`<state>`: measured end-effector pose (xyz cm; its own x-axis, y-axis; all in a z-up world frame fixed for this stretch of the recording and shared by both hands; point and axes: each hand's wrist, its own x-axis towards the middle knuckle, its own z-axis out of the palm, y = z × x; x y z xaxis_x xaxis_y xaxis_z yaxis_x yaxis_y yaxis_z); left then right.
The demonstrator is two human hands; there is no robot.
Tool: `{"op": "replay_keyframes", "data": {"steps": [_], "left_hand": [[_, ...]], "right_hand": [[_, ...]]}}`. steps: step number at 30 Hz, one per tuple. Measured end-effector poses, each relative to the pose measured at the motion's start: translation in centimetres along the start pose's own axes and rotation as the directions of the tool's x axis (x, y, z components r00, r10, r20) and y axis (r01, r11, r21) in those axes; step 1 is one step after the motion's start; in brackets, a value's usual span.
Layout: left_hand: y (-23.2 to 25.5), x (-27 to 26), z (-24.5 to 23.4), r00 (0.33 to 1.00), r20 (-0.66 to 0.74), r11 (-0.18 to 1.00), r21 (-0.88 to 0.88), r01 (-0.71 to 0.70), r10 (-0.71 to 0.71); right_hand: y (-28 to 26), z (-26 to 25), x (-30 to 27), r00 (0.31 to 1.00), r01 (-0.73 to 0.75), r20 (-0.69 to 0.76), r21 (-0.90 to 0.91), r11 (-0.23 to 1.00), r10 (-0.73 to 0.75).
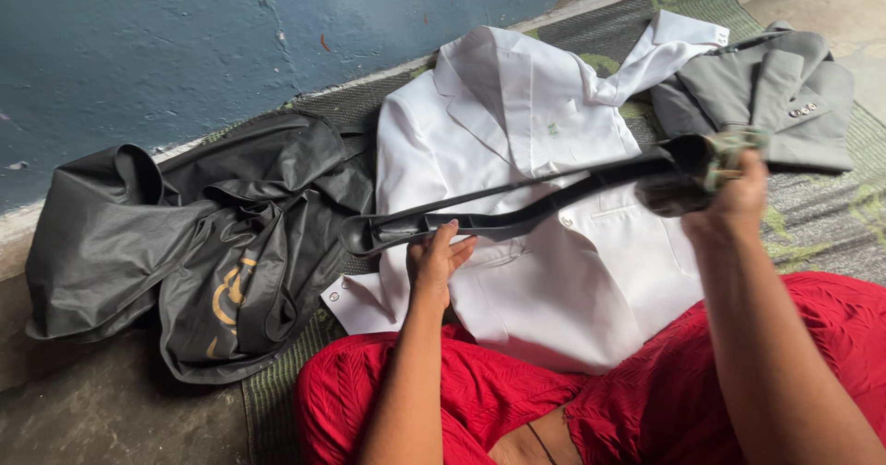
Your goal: The person wipes a white blazer with a cloth, then buttons it and places it on a hanger. The person also wipes the hanger with the cloth.
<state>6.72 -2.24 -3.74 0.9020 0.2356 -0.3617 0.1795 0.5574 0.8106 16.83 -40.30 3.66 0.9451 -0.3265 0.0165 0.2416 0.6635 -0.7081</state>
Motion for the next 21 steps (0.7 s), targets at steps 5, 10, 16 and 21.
{"op": "replay_keyframes", "data": {"steps": [5,10,16,21], "left_hand": [[-0.8,-0.5,0.7,0.980,0.059,0.972,0.127,-0.197,0.191],[-2.0,0.0,0.6,0.930,0.221,0.933,0.146,-0.330,0.294],[-0.6,-3.1,2.3,0.831,0.360,0.790,0.303,-0.533,0.424],[1.9,-4.8,3.5,0.639,0.488,0.416,0.494,-0.764,0.594]], "right_hand": [[0.2,0.3,-0.7,0.967,0.252,0.088,-0.188,0.949,-0.239],[5.2,3.1,-3.5,0.923,0.340,0.318,-0.404,0.849,-0.218],[4.3,7.3,-7.1,0.813,0.582,0.519,-0.729,0.360,-0.264],[4.3,11.2,-12.5,0.764,0.633,0.643,-0.734,0.246,-0.051]]}}
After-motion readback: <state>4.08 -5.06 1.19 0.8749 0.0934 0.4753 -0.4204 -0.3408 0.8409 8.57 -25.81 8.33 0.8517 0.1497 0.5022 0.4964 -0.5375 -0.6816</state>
